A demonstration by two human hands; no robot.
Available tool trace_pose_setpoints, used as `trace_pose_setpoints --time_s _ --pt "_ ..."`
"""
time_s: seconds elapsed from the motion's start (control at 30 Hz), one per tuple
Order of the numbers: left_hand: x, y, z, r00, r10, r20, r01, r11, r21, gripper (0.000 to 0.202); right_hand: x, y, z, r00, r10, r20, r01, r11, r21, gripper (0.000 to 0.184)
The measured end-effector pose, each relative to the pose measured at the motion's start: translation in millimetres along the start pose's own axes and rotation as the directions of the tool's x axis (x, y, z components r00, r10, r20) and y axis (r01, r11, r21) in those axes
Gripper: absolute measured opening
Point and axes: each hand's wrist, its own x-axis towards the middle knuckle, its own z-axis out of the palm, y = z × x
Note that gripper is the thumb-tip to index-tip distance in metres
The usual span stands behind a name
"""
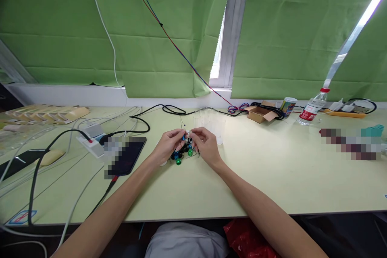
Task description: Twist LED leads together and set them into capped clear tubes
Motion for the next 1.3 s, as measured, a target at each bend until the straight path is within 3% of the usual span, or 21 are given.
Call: trace_pose_setpoints --time_s 0.67,1.03,1.3 --pt "2 -6 -1.6 0.999 0.037 -0.02 -0.036 0.997 0.065 0.045 1 4 -2 1.0 0.027 -0.005 -0.027 0.999 -0.019 0.032" --pt "0 -2 -0.6 0.998 -0.006 0.06 0.003 0.999 0.043 0.046 7 8 -5 0.979 0.202 0.005 -0.197 0.951 0.237 0.038" --pt "-3 4 3.5 0.997 0.008 0.08 -0.01 1.0 0.028 0.047 8 5 -5 0.981 0.176 -0.077 -0.152 0.955 0.255 0.035"
